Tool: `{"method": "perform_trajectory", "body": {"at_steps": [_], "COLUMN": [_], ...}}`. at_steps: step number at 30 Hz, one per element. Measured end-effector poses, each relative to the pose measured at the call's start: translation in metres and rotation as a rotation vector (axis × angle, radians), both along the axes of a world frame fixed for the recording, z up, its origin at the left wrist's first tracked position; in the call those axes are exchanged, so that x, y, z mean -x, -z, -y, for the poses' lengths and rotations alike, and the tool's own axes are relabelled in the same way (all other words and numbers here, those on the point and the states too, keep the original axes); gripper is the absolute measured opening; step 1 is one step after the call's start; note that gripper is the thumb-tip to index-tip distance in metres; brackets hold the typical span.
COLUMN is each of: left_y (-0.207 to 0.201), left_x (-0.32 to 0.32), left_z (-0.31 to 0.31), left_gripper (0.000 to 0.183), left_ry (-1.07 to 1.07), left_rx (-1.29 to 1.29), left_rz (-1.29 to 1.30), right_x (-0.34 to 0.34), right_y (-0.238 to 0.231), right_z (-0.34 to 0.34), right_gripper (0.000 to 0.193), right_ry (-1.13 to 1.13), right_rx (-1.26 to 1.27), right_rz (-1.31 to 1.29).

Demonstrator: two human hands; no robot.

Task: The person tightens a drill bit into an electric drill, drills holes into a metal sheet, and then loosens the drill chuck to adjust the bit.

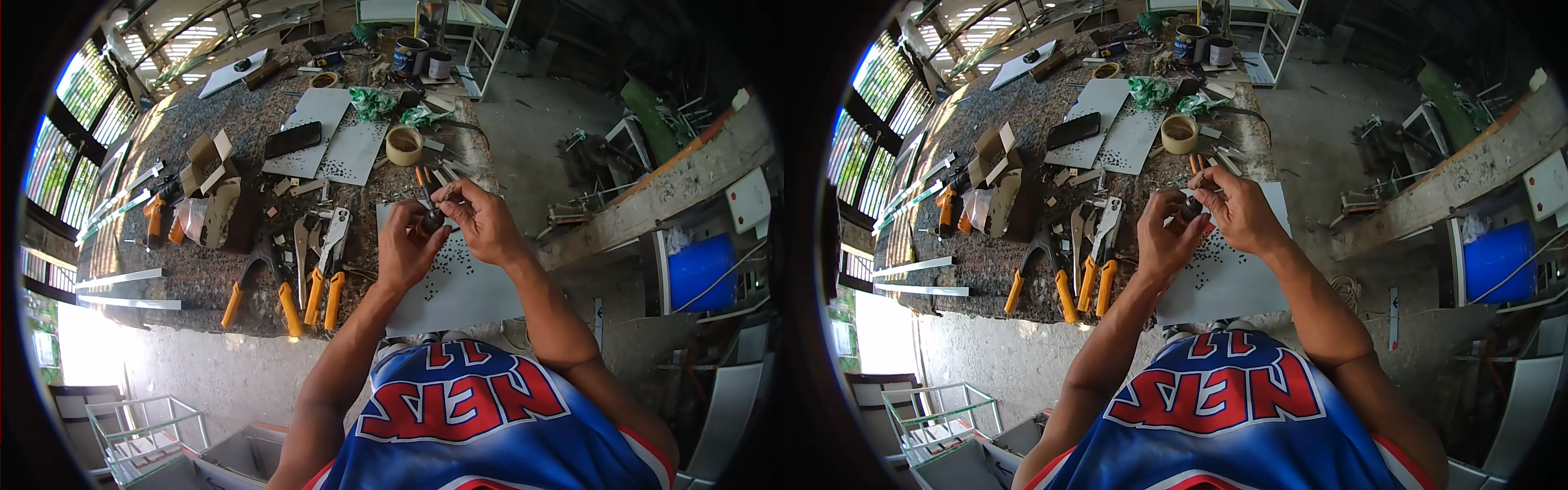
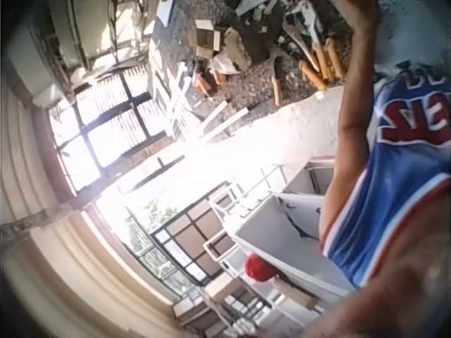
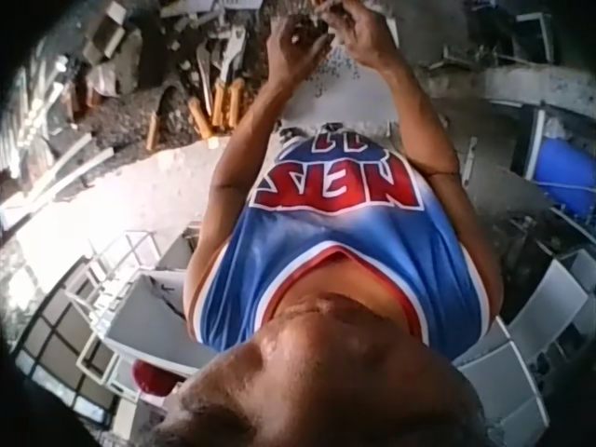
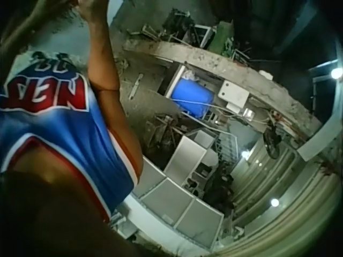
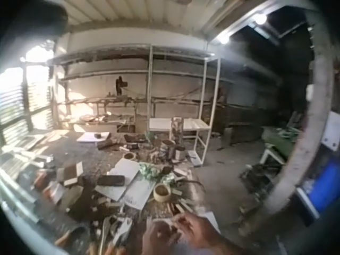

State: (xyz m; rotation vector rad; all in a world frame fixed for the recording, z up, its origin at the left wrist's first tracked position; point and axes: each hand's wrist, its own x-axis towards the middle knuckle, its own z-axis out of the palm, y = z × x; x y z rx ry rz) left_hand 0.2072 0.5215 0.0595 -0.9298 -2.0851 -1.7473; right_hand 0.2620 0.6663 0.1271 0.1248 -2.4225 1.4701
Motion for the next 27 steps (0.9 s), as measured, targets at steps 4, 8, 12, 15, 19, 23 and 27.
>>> {"method": "perform_trajectory", "body": {"at_steps": [4, 8, 12, 15, 19, 23, 27], "left_y": [0.004, 0.007, 0.001, -0.002, -0.004, 0.002, -0.008], "left_x": [-0.004, -0.003, -0.005, -0.002, -0.001, 0.002, 0.002], "left_z": [-0.004, -0.004, -0.004, 0.003, 0.007, 0.008, 0.011], "left_gripper": [0.054, 0.051, 0.047, 0.041, 0.037, 0.042, 0.043], "left_ry": [-0.023, -0.034, 0.002, 0.131, 0.114, 0.111, 0.184], "left_rx": [0.03, 0.03, -0.009, -0.037, 0.017, 0.04, 0.085], "left_rz": [0.271, 0.169, 0.153, 0.094, 0.121, 0.089, 0.117], "right_x": [0.001, 0.004, 0.005, 0.004, 0.004, 0.005, 0.006], "right_y": [-0.001, 0.002, 0.004, 0.0, -0.002, -0.003, 0.0], "right_z": [-0.003, -0.01, -0.009, -0.008, -0.006, -0.006, -0.008], "right_gripper": [0.015, 0.016, 0.016, 0.016, 0.016, 0.017, 0.017], "right_ry": [-0.021, -0.05, -0.054, -0.058, -0.056, -0.078, -0.075], "right_rx": [-0.038, -0.093, -0.066, -0.038, -0.05, 0.009, 0.026], "right_rz": [0.015, 0.001, -0.023, 0.015, 0.006, 0.057, -0.011]}}
